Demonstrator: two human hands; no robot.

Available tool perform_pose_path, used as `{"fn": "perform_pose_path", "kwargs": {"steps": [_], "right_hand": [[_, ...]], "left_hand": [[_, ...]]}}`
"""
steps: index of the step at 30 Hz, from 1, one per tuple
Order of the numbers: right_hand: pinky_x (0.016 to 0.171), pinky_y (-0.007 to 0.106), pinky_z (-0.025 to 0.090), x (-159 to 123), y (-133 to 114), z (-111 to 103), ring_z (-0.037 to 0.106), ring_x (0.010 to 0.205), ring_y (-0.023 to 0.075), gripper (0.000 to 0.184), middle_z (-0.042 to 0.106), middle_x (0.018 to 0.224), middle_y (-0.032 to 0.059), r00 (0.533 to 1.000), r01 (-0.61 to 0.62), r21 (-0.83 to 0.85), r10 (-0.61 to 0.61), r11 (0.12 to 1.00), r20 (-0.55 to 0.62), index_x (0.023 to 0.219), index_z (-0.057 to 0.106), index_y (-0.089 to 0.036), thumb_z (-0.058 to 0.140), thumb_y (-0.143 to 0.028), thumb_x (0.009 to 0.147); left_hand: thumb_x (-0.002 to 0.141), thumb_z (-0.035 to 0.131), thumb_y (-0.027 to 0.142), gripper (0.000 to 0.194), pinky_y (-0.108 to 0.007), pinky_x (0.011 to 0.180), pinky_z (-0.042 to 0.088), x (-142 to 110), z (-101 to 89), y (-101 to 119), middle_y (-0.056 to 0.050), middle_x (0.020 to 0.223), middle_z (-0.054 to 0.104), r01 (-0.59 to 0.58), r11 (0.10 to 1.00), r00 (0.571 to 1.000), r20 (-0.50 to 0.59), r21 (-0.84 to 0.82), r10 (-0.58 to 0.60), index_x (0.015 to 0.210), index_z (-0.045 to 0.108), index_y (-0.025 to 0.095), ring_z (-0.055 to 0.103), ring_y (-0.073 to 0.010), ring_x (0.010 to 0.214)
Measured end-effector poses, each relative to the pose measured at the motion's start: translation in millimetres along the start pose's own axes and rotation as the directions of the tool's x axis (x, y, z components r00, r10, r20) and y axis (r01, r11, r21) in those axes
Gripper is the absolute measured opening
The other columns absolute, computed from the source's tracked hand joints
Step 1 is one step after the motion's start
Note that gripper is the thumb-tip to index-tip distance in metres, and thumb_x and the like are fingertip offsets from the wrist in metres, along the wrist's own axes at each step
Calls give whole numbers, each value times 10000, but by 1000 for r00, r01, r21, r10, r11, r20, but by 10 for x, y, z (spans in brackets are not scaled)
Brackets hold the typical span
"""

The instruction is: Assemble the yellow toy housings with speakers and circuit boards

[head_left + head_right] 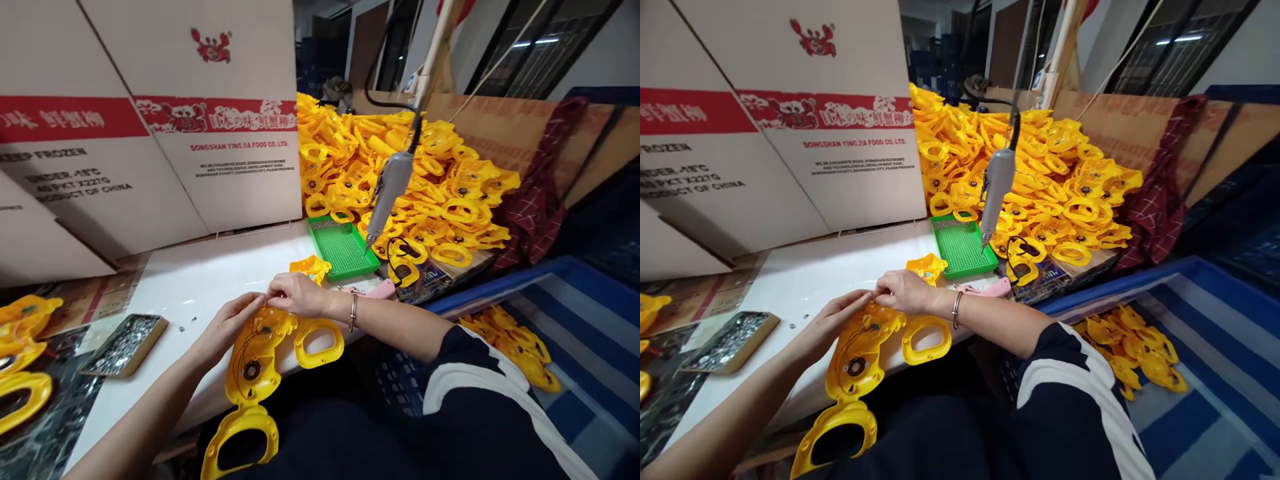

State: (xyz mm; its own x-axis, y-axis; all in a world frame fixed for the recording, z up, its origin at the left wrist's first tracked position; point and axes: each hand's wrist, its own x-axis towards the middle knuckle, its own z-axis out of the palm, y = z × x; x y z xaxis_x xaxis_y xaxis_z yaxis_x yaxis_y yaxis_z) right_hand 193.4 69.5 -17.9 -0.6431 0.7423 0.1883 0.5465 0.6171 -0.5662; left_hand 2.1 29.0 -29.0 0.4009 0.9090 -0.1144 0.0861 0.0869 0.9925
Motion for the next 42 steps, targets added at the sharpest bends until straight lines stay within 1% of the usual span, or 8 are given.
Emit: {"fn": "perform_pose_path", "kwargs": {"steps": [5, 12, 16, 22, 26, 29, 34, 42], "right_hand": [[729, 224, 412, -67, -18, 14, 544, 790, 122, 92, 644, 842, 28, 999, 16, -37, -17, 999, -31, 785, 631, -150, 598, -145, 870], [809, 268, 431, -167, -84, -10, 551, 847, 164, 127, 645, 873, 54, 994, 74, -133, -83, 988, -64, 765, 601, -165, 573, -192, 885], [826, 272, 439, -170, -121, -67, 561, 863, 169, 103, 645, 884, 58, 985, 129, -181, -147, 975, -87, 795, 617, -164, 543, -163, 867], [745, 220, 447, -198, -64, -145, 585, 819, 125, 72, 666, 853, 0, 993, -5, 181, 26, 983, -113, 835, 674, -170, 604, -185, 833], [752, 202, 462, -287, 3, -177, 611, 849, 114, 89, 680, 869, -4, 974, -73, 410, 152, 909, -165, 892, 704, -173, 633, -212, 855], [779, 215, 463, -350, 35, -173, 585, 852, 115, 103, 654, 904, 12, 970, -11, 306, 84, 952, -227, 924, 699, -163, 657, -229, 858], [794, 239, 456, -363, 85, -84, 554, 859, 132, 273, 604, 908, 12, 982, 85, 140, -59, 987, -179, 1008, 665, -174, 750, -347, 816], [771, 246, 433, -272, 10, -83, 559, 833, 123, 158, 612, 892, 17, 986, 67, 176, -37, 982, -165, 915, 664, -150, 732, -269, 836]], "left_hand": [[728, 756, 582, 458, -303, 832, 523, -14, 48, 46, -43, 880, 744, 89, 996, 996, 15, -5, -89, 978, 740, 199, 673, -265, 911], [641, 820, 580, 525, -340, 846, 560, -50, 170, 172, -48, 953, 763, 131, 991, 991, -38, 0, -131, 1008, 741, 214, 685, -311, 1013], [588, 849, 562, 524, -322, 734, 572, -46, 202, 313, -37, 914, 772, 177, 982, 984, -38, 64, -175, 981, 752, 228, 709, -311, 934], [549, 831, 609, 529, -397, 752, 590, -10, 280, 384, -40, 856, 774, 221, 974, 975, -53, 54, -218, 923, 776, 239, 714, -367, 929], [623, 773, 661, 538, -366, 718, 596, -9, 326, 340, -43, 913, 780, 175, 984, 971, -172, 32, -167, 951, 767, 235, 726, -337, 914], [597, 836, 586, 493, -336, 767, 597, 10, 332, 287, -32, 939, 782, 190, 982, 962, -200, 6, -185, 935, 753, 236, 731, -305, 914], [650, 832, 545, 519, -307, 734, 576, 48, 387, 196, -44, 1018, 766, 128, 989, 974, -179, -71, -139, 1034, 660, 241, 731, -281, 912], [758, 788, 479, 469, -281, 778, 516, 83, 303, 112, -34, 947, 727, 36, 989, 993, -109, -146, -52, 1096, 602, 213, 688, -197, 848]]}}
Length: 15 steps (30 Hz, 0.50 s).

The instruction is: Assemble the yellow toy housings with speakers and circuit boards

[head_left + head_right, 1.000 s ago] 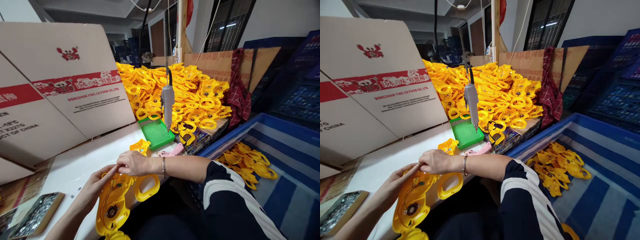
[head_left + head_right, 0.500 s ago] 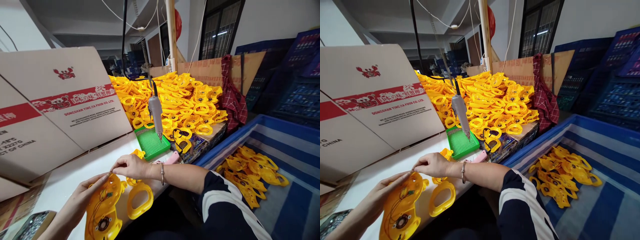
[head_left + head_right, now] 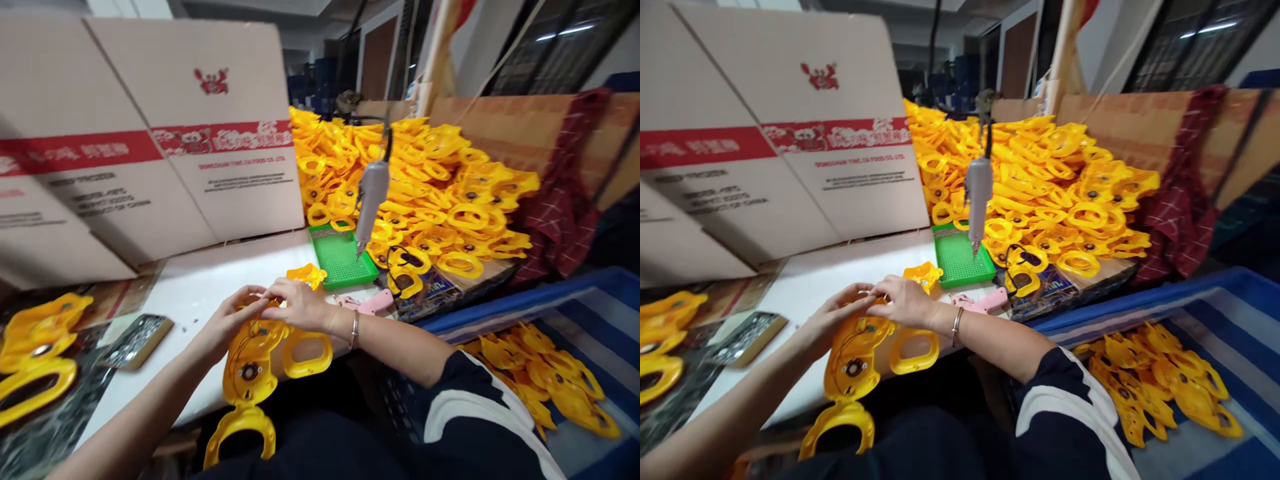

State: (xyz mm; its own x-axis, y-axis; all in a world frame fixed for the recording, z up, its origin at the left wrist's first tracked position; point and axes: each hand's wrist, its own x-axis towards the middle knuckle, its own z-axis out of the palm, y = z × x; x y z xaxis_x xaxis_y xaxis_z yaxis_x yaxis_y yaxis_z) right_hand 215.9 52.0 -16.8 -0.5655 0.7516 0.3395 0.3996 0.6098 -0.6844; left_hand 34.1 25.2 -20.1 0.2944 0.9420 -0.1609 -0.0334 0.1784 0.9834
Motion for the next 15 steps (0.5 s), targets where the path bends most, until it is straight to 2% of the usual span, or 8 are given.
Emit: {"fn": "perform_pose_path", "kwargs": {"steps": [3, 5, 10, 15], "right_hand": [[734, 240, 407, 85, -38, 6, 532, 783, 109, 137, 596, 849, 2, 999, -34, -8, 34, 999, 14, 853, 646, -152, 731, -257, 831], [716, 238, 392, 141, -48, 27, 507, 752, 106, 103, 575, 815, -2, 1000, -11, -56, 13, 998, 28, 829, 627, -150, 704, -218, 842], [735, 268, 382, 241, -45, 105, 496, 791, 140, 87, 590, 872, 49, 990, 111, -291, -81, 950, 111, 865, 594, -142, 589, -221, 900], [743, 301, 393, 330, -79, 172, 511, 806, 165, 106, 618, 923, 88, 985, 114, -454, -39, 884, 169, 952, 597, -128, 571, -216, 899]], "left_hand": [[728, 814, 455, 443, -263, 751, 500, 25, -78, -28, -24, 890, 718, -43, 998, 999, -35, -49, 42, 1033, 623, 198, 676, -173, 805], [739, 812, 431, 410, -248, 732, 488, 36, -118, -43, -20, 877, 716, -64, 994, 998, -35, -93, 61, 1016, 626, 192, 663, -147, 762], [766, 797, 394, 349, -247, 718, 488, 58, -215, -88, -15, 828, 712, -83, 982, 997, -14, -169, 82, 993, 637, 182, 666, -135, 728], [765, 793, 377, 353, -256, 710, 490, 84, -320, -169, -15, 831, 701, -64, 971, 998, -1, -231, 65, 1014, 639, 181, 668, -144, 732]]}}
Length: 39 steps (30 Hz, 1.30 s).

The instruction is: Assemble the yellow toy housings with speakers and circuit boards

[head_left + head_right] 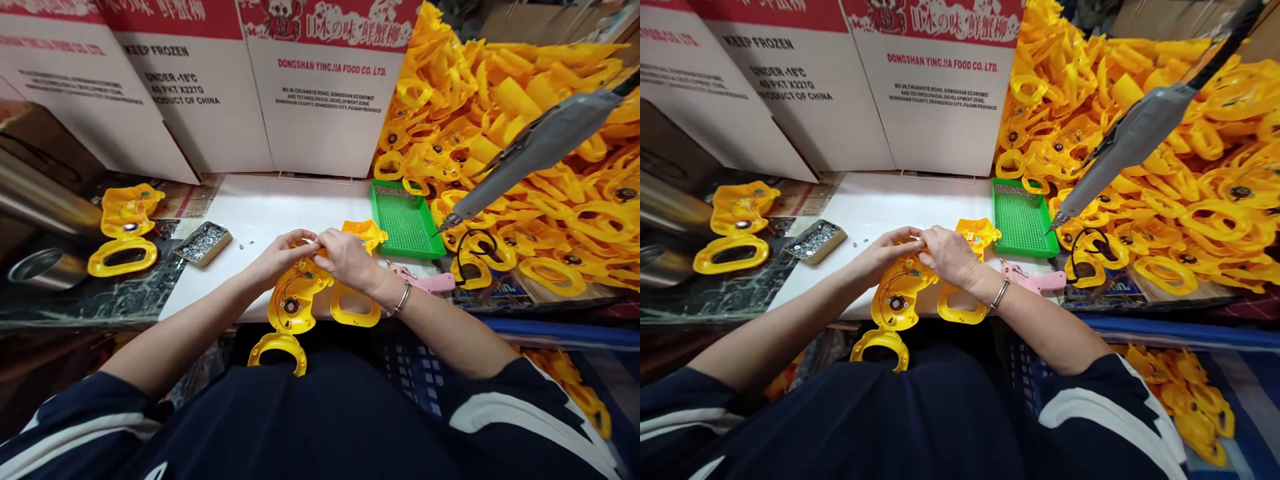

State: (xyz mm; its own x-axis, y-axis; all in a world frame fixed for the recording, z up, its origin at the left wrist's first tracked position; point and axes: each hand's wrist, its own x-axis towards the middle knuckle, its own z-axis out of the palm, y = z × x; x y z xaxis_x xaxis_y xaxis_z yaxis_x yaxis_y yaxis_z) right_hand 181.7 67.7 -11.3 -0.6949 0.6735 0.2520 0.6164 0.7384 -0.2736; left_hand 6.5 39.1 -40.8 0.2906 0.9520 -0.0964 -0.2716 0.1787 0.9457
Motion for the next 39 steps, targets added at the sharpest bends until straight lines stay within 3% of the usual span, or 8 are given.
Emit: {"fn": "perform_pose_path", "kwargs": {"steps": [6, 12, 17, 23, 27, 32, 36, 39], "right_hand": [[753, 310, 422, 73, -50, -10, 548, 838, 174, 135, 644, 954, 94, 1000, -1, 21, 1, 1000, 14, 981, 601, -130, 606, -246, 912], [751, 301, 463, 52, -96, -142, 580, 807, 157, 356, 665, 931, 78, 1000, 5, 182, 1, 983, -31, 1084, 633, -101, 726, -350, 846], [738, 296, 490, -80, 2, -337, 622, 766, 143, 292, 692, 863, 46, 964, -105, 318, 175, 942, -200, 1037, 679, -136, 640, -390, 899], [739, 310, 506, -403, 279, -465, 646, 802, 166, 193, 725, 932, 66, 907, -270, 210, 322, 940, -273, 972, 703, -160, 607, -315, 907], [800, 342, 513, -627, 315, -390, 661, 874, 203, 218, 719, 968, 91, 962, -253, -30, 249, 967, -114, 976, 710, -151, 547, -292, 946], [846, 374, 534, -768, 257, -220, 640, 977, 234, 238, 675, 1055, 134, 991, -128, -110, 132, 986, 24, 1030, 694, -126, 492, -237, 969], [857, 374, 547, -849, 172, -135, 631, 949, 204, 205, 657, 1002, 105, 999, -32, 44, 32, 999, -2, 986, 685, -139, 497, -219, 970], [845, 362, 563, -927, 84, -71, 636, 946, 187, 173, 660, 1017, 101, 999, 44, 161, -42, 986, -17, 966, 682, -148, 518, -203, 960]], "left_hand": [[783, 762, 383, 359, -259, 740, 486, -32, -33, 16, -16, 892, 699, -23, 1000, 1000, 3, -8, 23, 1056, 632, 190, 665, -152, 778], [841, 684, 440, 322, -216, 671, 465, -46, -69, 65, 8, 841, 666, -61, 997, 998, -18, -55, 60, 1046, 625, 199, 624, -122, 723], [822, 687, 501, 404, -251, 675, 490, -67, -113, 84, -8, 841, 651, -26, 1000, 998, -50, 13, 27, 1089, 617, 206, 641, -152, 738], [761, 764, 472, 445, -270, 691, 506, -77, -204, 88, -9, 868, 637, -23, 993, 992, -119, 112, 37, 1091, 614, 215, 649, -155, 745], [743, 766, 522, 495, -301, 720, 521, -33, -408, 160, -30, 913, 666, 25, 970, 991, -132, 243, 7, 1108, 614, 223, 663, -182, 795], [783, 675, 606, 497, -315, 717, 500, -8, -655, 265, -70, 920, 696, 77, 790, 987, -158, 609, 26, 1074, 663, 203, 645, -222, 842], [840, 616, 559, 393, -326, 739, 481, -10, -660, 328, -86, 1000, 687, -83, 514, 946, -94, 854, 309, 1017, 695, 217, 608, -216, 849], [857, 622, 456, 275, -311, 744, 476, 3, -489, 367, -83, 970, 672, -233, 406, 889, 24, 884, 457, 989, 703, 229, 606, -219, 909]]}}
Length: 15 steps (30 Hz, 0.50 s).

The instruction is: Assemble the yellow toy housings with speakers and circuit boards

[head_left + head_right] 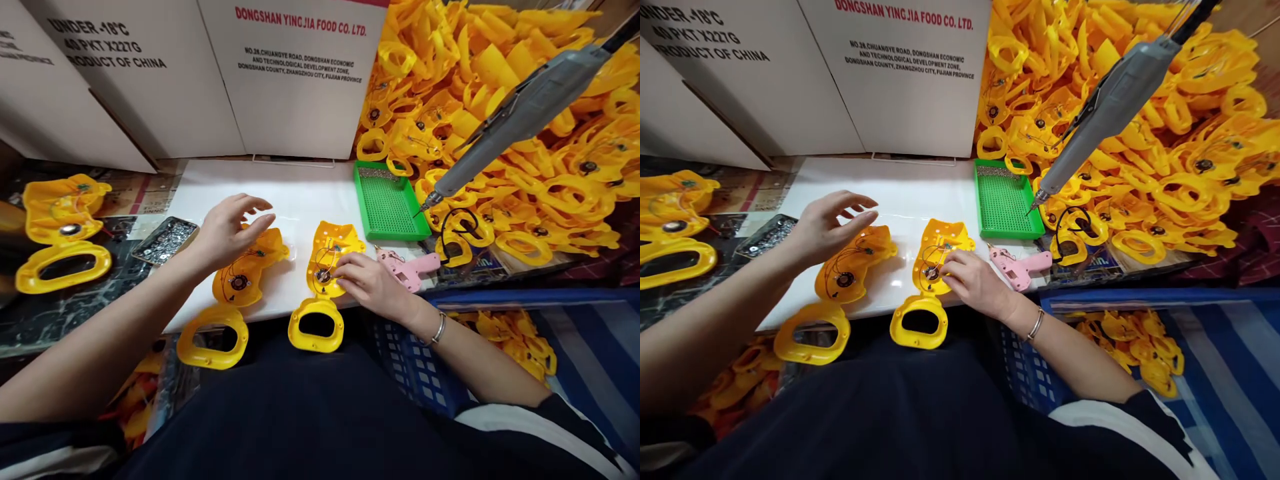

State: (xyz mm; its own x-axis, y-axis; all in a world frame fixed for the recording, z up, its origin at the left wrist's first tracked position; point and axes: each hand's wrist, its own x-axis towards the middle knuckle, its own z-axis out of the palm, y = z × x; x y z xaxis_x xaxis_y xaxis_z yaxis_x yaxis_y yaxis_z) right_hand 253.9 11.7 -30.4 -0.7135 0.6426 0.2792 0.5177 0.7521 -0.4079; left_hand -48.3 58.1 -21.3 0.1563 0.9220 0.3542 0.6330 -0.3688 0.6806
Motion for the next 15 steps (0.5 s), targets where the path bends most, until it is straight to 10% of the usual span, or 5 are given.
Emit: {"fn": "perform_pose_path", "kwargs": {"steps": [5, 10, 15], "right_hand": [[871, 343, 567, -114, -40, 36, 656, 1009, 184, 153, 686, 1111, 129, 994, 106, 78, -102, 991, -47, 999, 690, -135, 552, -175, 944], [810, 311, 535, -88, 45, -118, 668, 909, 173, 151, 715, 957, 79, 967, -85, 35, 91, 996, -236, 992, 692, -155, 554, -202, 952], [773, 297, 505, 83, 113, -142, 647, 861, 169, 182, 699, 955, 82, 980, -113, -15, 109, 993, -165, 988, 688, -145, 525, -224, 964]], "left_hand": [[862, 618, 372, 317, -319, 749, 490, 78, 319, 290, -106, 1097, 663, -113, 993, 978, 172, -40, 118, 1119, 678, 197, 627, -201, 881], [840, 601, 285, 323, -349, 754, 481, 170, 622, 328, -118, 977, 700, -107, 994, 951, 292, 17, 98, 1120, 695, 153, 620, -192, 760], [835, 552, 218, 323, -333, 706, 465, 200, 635, 330, -125, 934, 710, -102, 995, 951, 294, 17, 93, 1096, 719, 125, 593, -176, 708]]}}
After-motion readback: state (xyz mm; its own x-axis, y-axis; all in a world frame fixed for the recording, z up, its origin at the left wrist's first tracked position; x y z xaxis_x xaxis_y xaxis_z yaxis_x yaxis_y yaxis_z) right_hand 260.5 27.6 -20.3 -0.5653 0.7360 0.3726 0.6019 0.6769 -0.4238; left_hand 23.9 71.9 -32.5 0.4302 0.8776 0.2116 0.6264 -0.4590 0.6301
